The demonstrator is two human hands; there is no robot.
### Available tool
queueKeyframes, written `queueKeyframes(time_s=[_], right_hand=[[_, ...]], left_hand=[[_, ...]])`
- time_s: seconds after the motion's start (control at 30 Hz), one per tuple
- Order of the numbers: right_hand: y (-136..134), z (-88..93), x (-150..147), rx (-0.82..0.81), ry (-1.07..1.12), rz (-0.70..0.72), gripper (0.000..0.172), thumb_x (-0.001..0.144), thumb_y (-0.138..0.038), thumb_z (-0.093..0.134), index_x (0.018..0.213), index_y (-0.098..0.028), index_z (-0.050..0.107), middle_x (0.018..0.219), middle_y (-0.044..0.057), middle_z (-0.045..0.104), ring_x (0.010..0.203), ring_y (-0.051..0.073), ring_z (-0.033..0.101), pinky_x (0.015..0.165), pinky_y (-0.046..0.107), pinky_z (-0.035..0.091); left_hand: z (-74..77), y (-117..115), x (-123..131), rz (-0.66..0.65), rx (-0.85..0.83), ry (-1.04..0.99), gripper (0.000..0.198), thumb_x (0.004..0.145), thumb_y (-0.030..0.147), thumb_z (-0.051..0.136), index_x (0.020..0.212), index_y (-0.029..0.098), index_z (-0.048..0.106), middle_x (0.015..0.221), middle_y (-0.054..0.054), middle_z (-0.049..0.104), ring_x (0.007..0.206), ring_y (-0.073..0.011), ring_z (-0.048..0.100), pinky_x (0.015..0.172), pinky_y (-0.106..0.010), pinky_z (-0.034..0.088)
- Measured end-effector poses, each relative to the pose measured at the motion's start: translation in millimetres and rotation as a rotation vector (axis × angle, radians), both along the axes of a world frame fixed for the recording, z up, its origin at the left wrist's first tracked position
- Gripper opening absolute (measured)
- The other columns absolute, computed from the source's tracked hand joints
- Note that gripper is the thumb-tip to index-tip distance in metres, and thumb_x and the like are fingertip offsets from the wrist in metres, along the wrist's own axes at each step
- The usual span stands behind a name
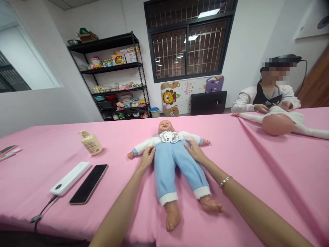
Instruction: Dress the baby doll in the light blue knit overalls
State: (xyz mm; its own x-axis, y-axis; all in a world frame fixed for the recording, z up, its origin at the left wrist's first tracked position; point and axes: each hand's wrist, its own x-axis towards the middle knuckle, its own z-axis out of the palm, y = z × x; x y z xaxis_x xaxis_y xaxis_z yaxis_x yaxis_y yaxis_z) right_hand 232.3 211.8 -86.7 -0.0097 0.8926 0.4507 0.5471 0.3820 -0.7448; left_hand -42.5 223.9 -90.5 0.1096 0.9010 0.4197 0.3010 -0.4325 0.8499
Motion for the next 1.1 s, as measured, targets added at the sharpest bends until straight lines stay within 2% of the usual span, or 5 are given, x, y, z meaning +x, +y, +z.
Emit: queueKeyframes(time_s=[0.13,0.3,0.4,0.77,1.1], right_hand=[[6.9,-33.9,4.4,-0.152,0.180,0.111,0.041,0.076,-0.045,0.045,0.104,-0.015,0.053,0.102,0.008,0.056,0.092,0.021,0.051,0.080,0.032,0.040],[7.8,-23.1,10.5,-0.266,0.507,0.194,0.034,0.058,-0.039,0.065,0.073,-0.014,0.049,0.064,-0.001,0.050,0.061,0.012,0.045,0.060,0.022,0.037],[12.4,-17.7,19.7,-0.321,0.669,0.224,0.039,0.053,-0.040,0.070,0.069,-0.013,0.047,0.064,0.000,0.050,0.062,0.012,0.046,0.060,0.022,0.036],[8.8,-44.3,16.7,-0.007,-0.144,-0.294,0.025,0.076,-0.026,0.046,0.096,-0.013,0.054,0.093,0.008,0.057,0.090,0.021,0.049,0.080,0.031,0.037],[-9.4,-32.0,11.9,-0.013,-0.131,-0.055,0.021,0.086,-0.020,0.040,0.095,-0.016,0.059,0.101,0.008,0.056,0.101,0.023,0.048,0.091,0.038,0.036]], left_hand=[[4.5,-1.9,5.2,0.022,-0.039,-0.033,0.032,0.081,0.046,0.048,0.075,0.015,0.053,0.073,-0.001,0.054,0.072,-0.0151,0.050,0.069,-0.026,0.041],[10.0,-4.9,14.9,0.081,-0.065,-0.185,0.031,0.072,0.043,0.059,0.070,0.017,0.042,0.063,0.004,0.042,0.059,-0.0101,0.042,0.056,-0.021,0.035],[10.5,-1.9,12.1,0.078,-0.094,-0.311,0.031,0.069,0.040,0.062,0.074,0.019,0.040,0.065,0.005,0.042,0.061,-0.0095,0.044,0.056,-0.019,0.036],[-10.0,4.0,-9.1,0.329,-0.062,0.169,0.016,0.073,0.030,0.056,0.084,0.019,0.053,0.079,-0.004,0.062,0.074,-0.0195,0.058,0.070,-0.031,0.042],[22.8,-10.6,20.8,0.485,-0.027,0.231,0.024,0.077,0.020,0.049,0.099,0.017,0.057,0.102,-0.011,0.059,0.099,-0.0244,0.053,0.088,-0.039,0.038]])
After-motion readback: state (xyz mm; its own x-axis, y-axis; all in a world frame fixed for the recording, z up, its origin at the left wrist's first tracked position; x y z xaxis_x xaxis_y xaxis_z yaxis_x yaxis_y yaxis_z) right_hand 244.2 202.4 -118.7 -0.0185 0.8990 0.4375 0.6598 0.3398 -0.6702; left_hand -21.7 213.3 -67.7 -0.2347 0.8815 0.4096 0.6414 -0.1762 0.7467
